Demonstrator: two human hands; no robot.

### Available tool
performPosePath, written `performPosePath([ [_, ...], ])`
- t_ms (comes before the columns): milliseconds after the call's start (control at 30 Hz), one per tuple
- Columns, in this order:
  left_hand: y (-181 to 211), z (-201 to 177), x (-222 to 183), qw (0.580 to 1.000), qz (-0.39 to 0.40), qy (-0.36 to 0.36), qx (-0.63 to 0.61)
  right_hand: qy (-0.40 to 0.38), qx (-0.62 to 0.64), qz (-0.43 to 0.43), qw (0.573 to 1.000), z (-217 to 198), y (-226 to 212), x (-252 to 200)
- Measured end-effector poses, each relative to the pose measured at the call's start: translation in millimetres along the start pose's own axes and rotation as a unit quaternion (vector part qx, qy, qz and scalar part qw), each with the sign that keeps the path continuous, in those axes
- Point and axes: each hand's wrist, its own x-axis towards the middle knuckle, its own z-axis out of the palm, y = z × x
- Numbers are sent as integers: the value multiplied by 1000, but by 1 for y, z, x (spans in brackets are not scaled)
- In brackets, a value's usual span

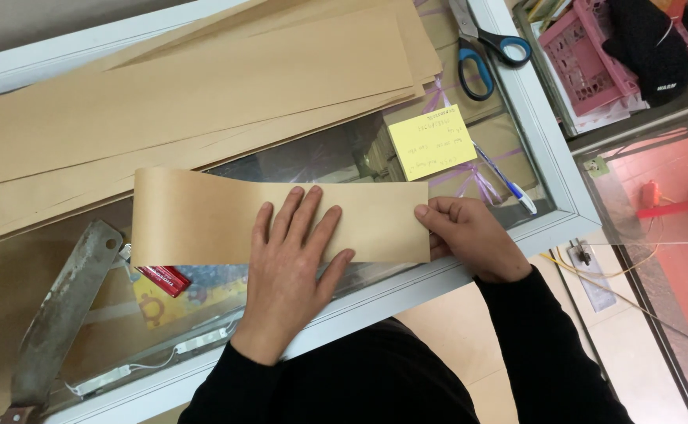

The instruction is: Cutting and folding brown paper into small bags or envelopes on a glass counter

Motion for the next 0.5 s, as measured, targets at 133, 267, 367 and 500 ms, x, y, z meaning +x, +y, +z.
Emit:
performPosePath([
  [133,0,-1,0,1000,1,1,8,36,-69,-8,997,2,-3,-2],
  [267,0,1,-2,1000,7,6,15,25,-36,-30,999,-2,9,4],
  [367,1,0,-2,999,9,-2,34,27,-42,-53,997,-4,18,11],
  [500,10,1,-4,1000,5,-11,-2,41,-98,-100,989,-53,44,35],
])
